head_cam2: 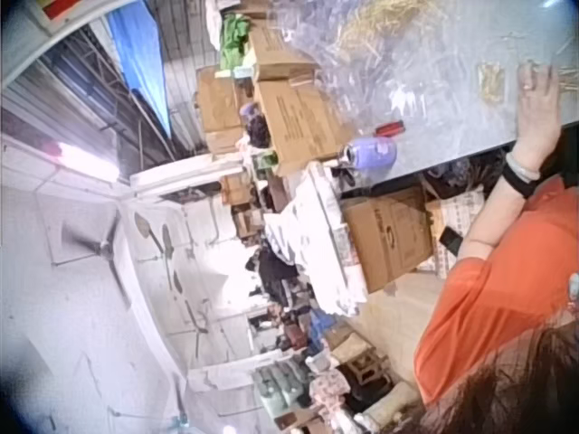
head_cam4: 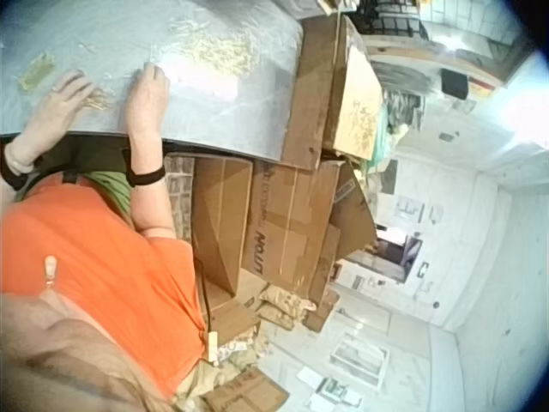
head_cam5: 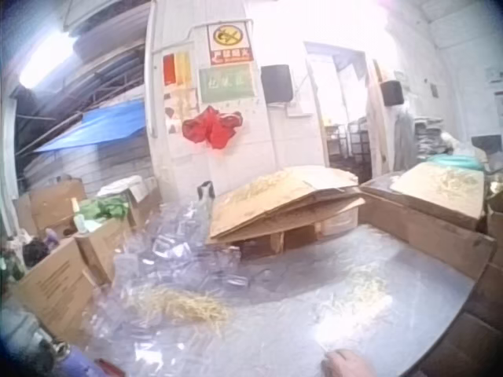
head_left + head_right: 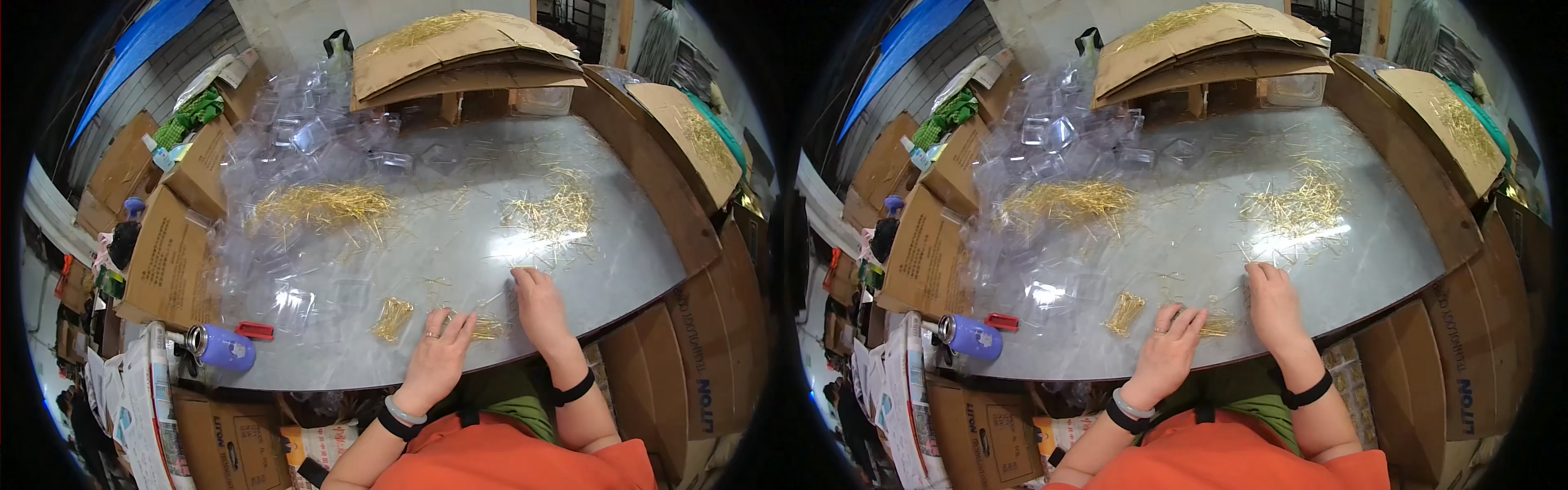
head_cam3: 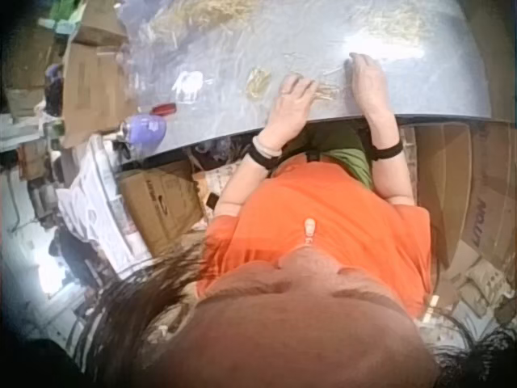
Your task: Packaging small gold-colored metal components into plastic trays and organizing them in boxes.
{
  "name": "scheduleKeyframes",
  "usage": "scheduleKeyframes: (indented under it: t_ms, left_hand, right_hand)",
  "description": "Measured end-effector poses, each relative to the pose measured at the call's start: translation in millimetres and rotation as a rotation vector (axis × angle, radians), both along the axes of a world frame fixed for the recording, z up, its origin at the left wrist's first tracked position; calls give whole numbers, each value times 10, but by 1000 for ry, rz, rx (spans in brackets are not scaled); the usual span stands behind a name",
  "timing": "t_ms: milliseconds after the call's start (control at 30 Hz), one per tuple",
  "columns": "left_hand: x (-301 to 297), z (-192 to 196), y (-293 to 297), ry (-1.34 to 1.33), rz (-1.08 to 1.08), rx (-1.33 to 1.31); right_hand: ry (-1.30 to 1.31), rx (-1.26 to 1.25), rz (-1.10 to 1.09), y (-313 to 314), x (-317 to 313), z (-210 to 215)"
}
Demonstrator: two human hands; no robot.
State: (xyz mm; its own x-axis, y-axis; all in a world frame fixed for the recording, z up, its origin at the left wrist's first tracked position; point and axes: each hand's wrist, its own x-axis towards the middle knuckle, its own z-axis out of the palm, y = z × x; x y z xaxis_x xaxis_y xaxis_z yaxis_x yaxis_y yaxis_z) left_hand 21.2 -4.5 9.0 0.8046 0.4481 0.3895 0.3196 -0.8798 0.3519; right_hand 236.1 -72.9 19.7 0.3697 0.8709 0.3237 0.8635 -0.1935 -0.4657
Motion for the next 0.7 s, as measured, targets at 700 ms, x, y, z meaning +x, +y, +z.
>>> scheduleKeyframes:
  t_ms: [700]
  left_hand:
    - [-82,-44,-110,-88,184,-66]
  right_hand:
    - [-84,7,338,-302,-217,115]
